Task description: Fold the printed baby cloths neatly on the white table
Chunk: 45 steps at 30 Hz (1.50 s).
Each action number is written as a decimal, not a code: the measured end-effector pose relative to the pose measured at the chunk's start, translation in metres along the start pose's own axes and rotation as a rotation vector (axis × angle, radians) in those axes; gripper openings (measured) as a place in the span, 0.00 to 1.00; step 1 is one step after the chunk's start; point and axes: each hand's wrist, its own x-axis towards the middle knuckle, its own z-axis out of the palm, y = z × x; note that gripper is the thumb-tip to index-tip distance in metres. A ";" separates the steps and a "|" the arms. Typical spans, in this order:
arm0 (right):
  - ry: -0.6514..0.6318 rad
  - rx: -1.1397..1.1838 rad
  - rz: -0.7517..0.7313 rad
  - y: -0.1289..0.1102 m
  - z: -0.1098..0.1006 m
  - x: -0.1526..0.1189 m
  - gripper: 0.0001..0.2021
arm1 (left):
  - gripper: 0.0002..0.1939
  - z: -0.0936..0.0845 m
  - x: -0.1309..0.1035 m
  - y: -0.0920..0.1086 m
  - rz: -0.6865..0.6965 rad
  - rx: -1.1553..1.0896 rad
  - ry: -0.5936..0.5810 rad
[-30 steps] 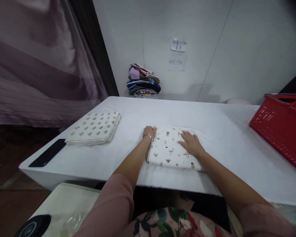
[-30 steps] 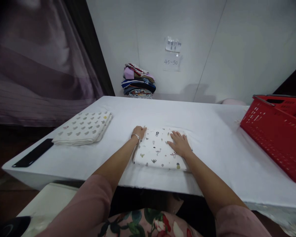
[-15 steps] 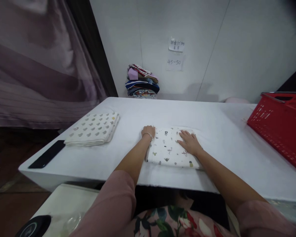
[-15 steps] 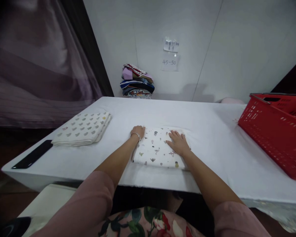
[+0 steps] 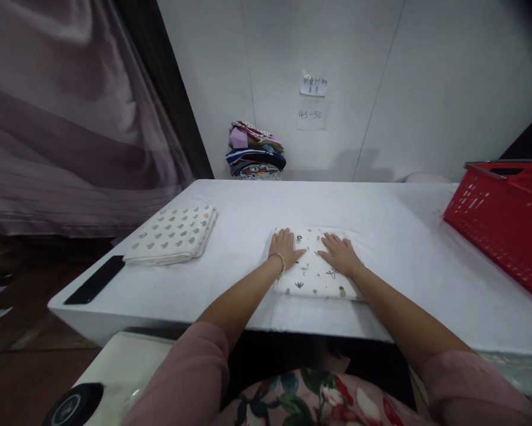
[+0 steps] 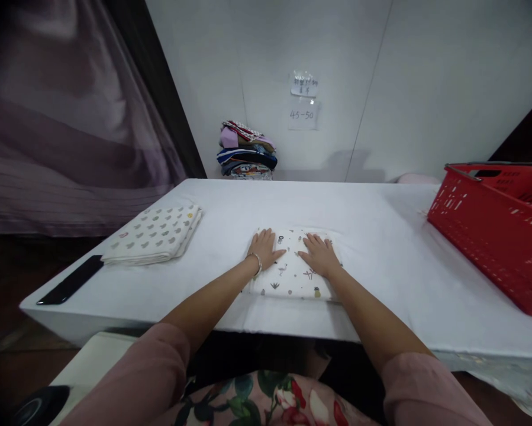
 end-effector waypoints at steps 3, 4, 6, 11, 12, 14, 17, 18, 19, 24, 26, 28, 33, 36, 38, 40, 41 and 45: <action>-0.005 0.005 -0.001 -0.001 -0.002 -0.001 0.30 | 0.41 0.006 0.004 -0.004 -0.065 0.005 -0.054; -0.009 0.007 -0.001 -0.001 -0.003 -0.002 0.30 | 0.41 0.007 0.005 -0.005 -0.073 0.007 -0.052; -0.020 0.011 0.001 -0.001 -0.005 -0.003 0.30 | 0.42 0.007 0.007 -0.007 -0.078 0.011 -0.045; -0.044 0.009 0.057 -0.017 -0.013 0.001 0.29 | 0.41 0.008 0.005 -0.006 -0.072 0.012 -0.035; -0.032 0.002 0.060 -0.024 -0.014 0.004 0.30 | 0.41 0.008 0.004 -0.005 -0.072 0.012 -0.021; -0.003 -0.007 0.021 -0.042 -0.015 0.012 0.31 | 0.39 0.008 0.003 -0.005 -0.078 0.011 -0.005; -0.021 0.020 -0.072 -0.063 -0.014 0.027 0.31 | 0.36 0.006 0.003 -0.004 -0.096 0.027 -0.032; -0.045 0.038 -0.081 -0.067 -0.013 0.031 0.31 | 0.35 0.006 0.003 -0.004 -0.100 0.034 -0.042; -0.068 0.056 -0.079 -0.068 -0.011 0.034 0.32 | 0.34 0.005 0.003 -0.004 -0.103 0.038 -0.048; -0.084 0.102 -0.084 -0.063 -0.004 0.038 0.34 | 0.32 0.005 0.004 -0.003 -0.106 0.030 -0.044; -0.072 0.106 -0.095 -0.062 -0.004 0.037 0.34 | 0.32 0.005 0.004 -0.004 -0.109 0.033 -0.044; -0.072 0.105 -0.104 -0.061 -0.004 0.037 0.34 | 0.33 0.006 0.005 -0.004 -0.110 0.041 -0.050; -0.085 0.055 -0.062 -0.033 -0.010 0.037 0.34 | 0.38 0.007 0.007 -0.006 -0.109 0.071 -0.073; -0.090 -0.004 0.091 -0.002 -0.015 0.032 0.35 | 0.39 0.007 0.006 -0.007 -0.108 0.093 -0.096; -0.093 -0.019 0.167 0.016 -0.016 0.027 0.36 | 0.39 0.006 0.006 -0.007 -0.104 0.104 -0.106; -0.092 -0.016 0.218 0.028 -0.016 0.024 0.36 | 0.39 0.005 0.006 -0.007 -0.101 0.109 -0.106; -0.093 -0.012 0.237 0.031 -0.015 0.024 0.37 | 0.39 0.005 0.006 -0.006 -0.101 0.110 -0.104; -0.102 0.012 0.254 0.033 -0.015 0.027 0.37 | 0.39 0.006 0.007 -0.007 -0.097 0.104 -0.097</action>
